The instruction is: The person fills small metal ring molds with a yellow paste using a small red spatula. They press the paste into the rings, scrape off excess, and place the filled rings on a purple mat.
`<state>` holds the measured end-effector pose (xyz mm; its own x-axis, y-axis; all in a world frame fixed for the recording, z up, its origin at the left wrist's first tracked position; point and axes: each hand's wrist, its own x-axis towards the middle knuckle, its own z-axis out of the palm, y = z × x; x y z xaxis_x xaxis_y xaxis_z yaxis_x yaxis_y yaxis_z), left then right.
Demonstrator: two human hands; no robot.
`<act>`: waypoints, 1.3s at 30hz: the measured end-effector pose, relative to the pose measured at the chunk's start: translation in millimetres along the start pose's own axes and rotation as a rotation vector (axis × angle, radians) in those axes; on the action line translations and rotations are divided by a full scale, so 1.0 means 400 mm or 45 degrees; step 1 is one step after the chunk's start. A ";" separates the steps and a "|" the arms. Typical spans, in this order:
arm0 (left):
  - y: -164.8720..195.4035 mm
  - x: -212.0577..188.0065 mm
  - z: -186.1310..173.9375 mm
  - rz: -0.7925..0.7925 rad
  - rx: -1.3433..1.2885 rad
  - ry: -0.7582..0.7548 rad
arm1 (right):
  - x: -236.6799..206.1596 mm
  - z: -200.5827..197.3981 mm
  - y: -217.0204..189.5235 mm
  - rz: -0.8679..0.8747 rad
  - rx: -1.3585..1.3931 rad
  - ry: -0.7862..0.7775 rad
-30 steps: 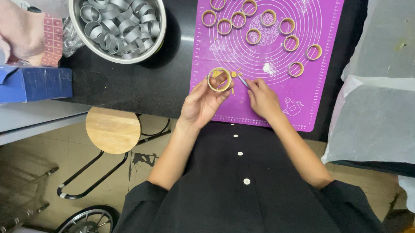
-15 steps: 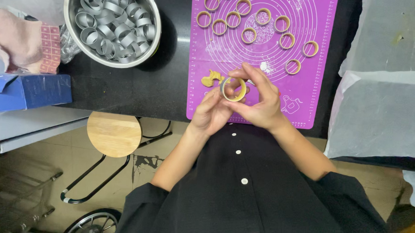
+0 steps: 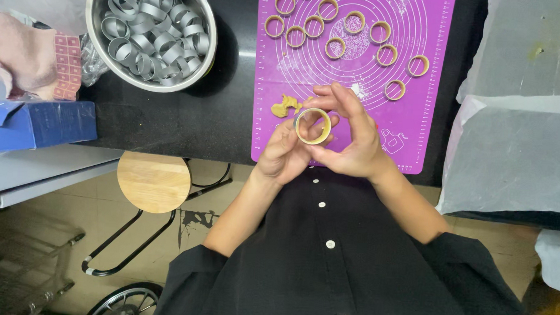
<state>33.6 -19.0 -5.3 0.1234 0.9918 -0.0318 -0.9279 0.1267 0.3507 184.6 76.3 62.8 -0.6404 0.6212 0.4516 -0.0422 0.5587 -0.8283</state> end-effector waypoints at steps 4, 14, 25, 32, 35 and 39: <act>-0.009 -0.006 -0.015 0.004 -0.011 -0.085 | 0.006 -0.005 -0.015 -0.004 -0.036 -0.004; -0.007 0.001 0.006 0.017 -0.047 -0.124 | 0.007 -0.006 -0.020 -0.008 0.114 -0.024; -0.009 -0.010 0.016 0.006 0.004 -0.117 | 0.013 -0.004 -0.029 -0.085 0.091 -0.001; -0.012 -0.008 0.026 0.021 -0.048 -0.153 | 0.001 0.001 -0.024 -0.059 0.126 0.036; -0.013 -0.010 0.025 0.027 -0.037 -0.139 | -0.002 0.000 -0.021 -0.066 0.150 0.018; -0.019 -0.015 0.018 -0.010 -0.052 -0.025 | -0.004 0.000 -0.018 -0.090 0.116 0.026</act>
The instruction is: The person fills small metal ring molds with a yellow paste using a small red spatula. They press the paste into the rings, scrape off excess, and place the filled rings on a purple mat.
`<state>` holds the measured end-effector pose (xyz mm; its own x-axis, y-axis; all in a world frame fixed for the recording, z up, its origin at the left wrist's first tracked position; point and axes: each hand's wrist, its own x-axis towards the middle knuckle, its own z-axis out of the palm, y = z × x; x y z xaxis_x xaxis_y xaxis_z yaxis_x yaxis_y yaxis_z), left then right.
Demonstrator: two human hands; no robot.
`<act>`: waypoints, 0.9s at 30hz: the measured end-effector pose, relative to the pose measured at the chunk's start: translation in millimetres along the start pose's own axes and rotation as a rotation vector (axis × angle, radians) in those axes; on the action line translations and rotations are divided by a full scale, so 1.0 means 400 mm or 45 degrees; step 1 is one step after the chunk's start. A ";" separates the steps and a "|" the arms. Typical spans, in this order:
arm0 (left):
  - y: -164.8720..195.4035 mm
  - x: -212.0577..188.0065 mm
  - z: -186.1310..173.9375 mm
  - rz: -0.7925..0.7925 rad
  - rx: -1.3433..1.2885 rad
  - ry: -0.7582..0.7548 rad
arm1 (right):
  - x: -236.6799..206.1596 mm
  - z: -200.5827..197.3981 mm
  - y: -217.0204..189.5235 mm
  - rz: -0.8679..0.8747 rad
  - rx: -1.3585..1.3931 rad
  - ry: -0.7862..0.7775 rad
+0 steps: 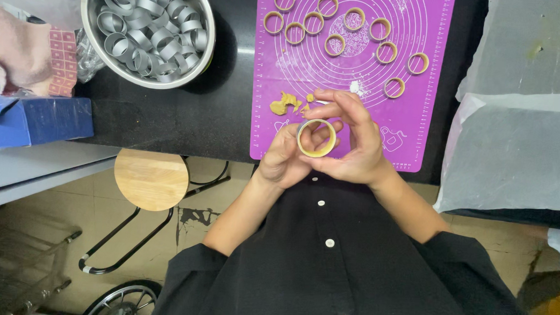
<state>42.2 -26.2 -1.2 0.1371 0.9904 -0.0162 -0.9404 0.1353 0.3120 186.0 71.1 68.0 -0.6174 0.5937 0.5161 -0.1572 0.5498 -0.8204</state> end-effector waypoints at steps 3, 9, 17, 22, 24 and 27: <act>-0.001 -0.001 -0.008 0.014 -0.048 -0.090 | -0.001 -0.002 0.000 0.004 0.041 -0.048; -0.001 0.000 -0.002 0.001 -0.062 -0.106 | -0.003 -0.001 -0.003 0.081 0.162 -0.040; -0.007 -0.004 -0.016 -0.017 -0.070 -0.132 | 0.005 -0.004 -0.009 0.002 0.057 -0.056; -0.005 -0.007 -0.022 -0.040 -0.036 -0.133 | 0.006 -0.001 -0.008 0.001 0.050 -0.043; -0.001 -0.005 -0.013 -0.080 -0.066 -0.060 | 0.003 -0.002 -0.007 0.030 0.131 -0.072; 0.006 0.002 0.002 -0.041 0.037 -0.104 | 0.000 -0.002 -0.003 -0.001 0.046 -0.035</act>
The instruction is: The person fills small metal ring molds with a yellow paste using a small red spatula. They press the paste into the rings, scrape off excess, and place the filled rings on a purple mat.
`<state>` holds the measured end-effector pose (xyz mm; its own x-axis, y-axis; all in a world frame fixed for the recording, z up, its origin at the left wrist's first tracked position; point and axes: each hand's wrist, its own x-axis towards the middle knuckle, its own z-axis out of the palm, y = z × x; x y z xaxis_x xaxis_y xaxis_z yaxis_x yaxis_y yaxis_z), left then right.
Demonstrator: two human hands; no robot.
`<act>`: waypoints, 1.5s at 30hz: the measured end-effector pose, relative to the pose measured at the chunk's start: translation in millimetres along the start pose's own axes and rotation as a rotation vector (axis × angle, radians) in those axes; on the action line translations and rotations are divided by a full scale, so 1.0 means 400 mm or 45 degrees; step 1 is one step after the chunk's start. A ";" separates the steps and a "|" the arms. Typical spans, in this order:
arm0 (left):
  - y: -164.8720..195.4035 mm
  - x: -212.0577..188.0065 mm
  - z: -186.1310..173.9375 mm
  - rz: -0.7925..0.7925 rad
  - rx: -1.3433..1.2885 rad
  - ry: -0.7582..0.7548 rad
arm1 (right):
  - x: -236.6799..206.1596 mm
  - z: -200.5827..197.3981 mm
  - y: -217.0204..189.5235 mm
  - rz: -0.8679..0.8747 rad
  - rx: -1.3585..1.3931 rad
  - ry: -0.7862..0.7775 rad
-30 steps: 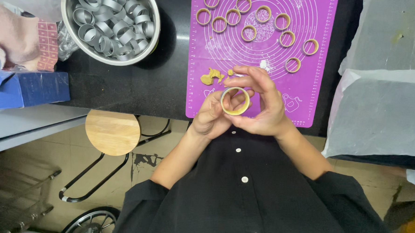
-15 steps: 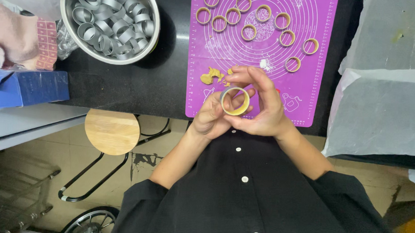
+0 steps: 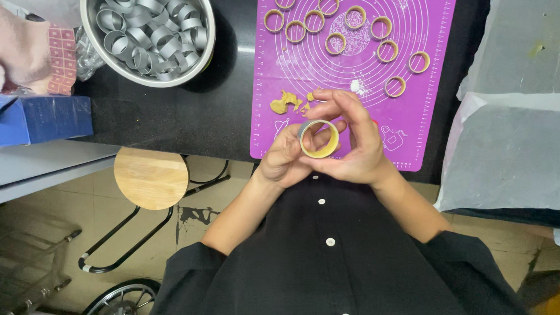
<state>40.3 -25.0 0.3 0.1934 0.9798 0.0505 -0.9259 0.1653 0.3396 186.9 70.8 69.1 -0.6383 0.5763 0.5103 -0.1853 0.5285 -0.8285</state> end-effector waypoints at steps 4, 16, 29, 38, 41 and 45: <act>0.006 0.004 0.011 -0.004 -0.094 -0.052 | -0.002 -0.002 -0.002 0.081 0.123 -0.031; -0.005 -0.009 -0.017 0.028 -0.091 -0.038 | 0.016 -0.003 -0.017 0.004 -0.011 -0.019; 0.006 0.000 0.016 0.048 -0.060 0.002 | 0.009 0.001 -0.014 0.006 -0.026 0.002; 0.009 -0.002 0.005 -0.001 -0.029 0.001 | 0.012 0.002 -0.015 0.007 -0.015 0.016; 0.007 0.001 0.013 0.038 -0.007 -0.031 | 0.008 0.005 -0.013 0.014 -0.027 0.032; 0.011 0.004 0.019 -0.007 -0.102 -0.026 | 0.005 0.003 -0.010 0.080 0.171 -0.002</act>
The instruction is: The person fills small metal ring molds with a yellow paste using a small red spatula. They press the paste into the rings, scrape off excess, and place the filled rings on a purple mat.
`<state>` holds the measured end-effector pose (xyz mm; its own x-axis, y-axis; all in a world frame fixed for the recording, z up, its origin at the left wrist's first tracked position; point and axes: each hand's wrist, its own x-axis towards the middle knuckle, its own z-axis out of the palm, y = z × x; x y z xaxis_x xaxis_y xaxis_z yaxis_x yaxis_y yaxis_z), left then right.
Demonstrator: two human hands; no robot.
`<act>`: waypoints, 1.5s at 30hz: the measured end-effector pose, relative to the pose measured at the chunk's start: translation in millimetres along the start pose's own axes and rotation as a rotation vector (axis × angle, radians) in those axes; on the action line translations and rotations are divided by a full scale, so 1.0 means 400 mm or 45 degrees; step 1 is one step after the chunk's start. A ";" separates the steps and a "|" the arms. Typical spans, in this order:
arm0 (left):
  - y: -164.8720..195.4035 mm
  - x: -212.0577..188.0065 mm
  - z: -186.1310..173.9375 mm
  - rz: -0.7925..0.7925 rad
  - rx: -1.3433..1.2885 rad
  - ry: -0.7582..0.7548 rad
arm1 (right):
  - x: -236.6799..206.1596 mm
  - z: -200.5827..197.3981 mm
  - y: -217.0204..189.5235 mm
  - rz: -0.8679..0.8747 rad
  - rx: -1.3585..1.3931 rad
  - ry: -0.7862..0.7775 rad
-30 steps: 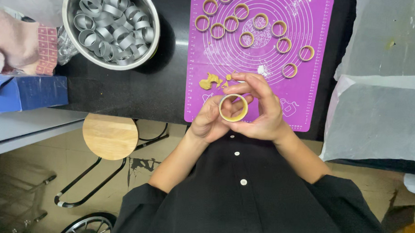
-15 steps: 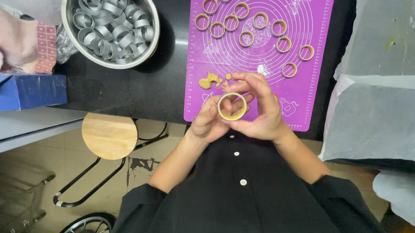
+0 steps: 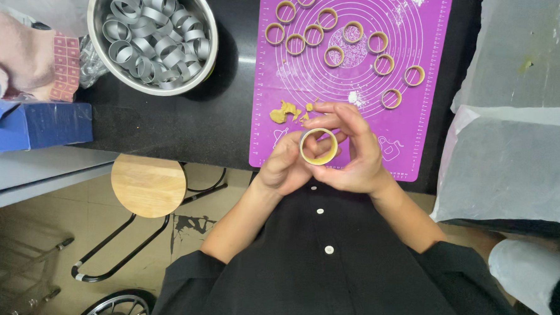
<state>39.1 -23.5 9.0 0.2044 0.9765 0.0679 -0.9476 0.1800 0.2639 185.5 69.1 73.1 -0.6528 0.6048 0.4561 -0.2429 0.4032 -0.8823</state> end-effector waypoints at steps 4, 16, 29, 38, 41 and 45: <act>-0.003 -0.005 -0.010 0.032 0.076 0.004 | -0.002 -0.007 -0.001 -0.059 -0.225 -0.001; -0.004 -0.002 -0.030 0.048 0.057 0.062 | -0.012 -0.002 0.014 0.048 -0.085 -0.005; 0.007 -0.005 -0.021 0.027 0.044 0.021 | -0.015 -0.002 0.015 0.004 -0.132 0.002; 0.000 -0.002 -0.018 0.053 0.087 0.027 | -0.006 -0.008 0.002 0.036 -0.178 -0.033; -0.004 0.000 -0.010 0.049 0.028 -0.042 | -0.005 -0.007 0.000 0.039 -0.184 -0.013; -0.007 0.000 -0.022 0.049 0.001 -0.010 | -0.008 -0.008 0.001 0.009 -0.216 -0.056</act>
<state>39.7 -22.8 -0.3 0.1694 0.9818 0.0855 -0.9547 0.1420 0.2615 189.9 69.6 71.8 -0.6855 0.5794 0.4410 -0.1157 0.5113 -0.8516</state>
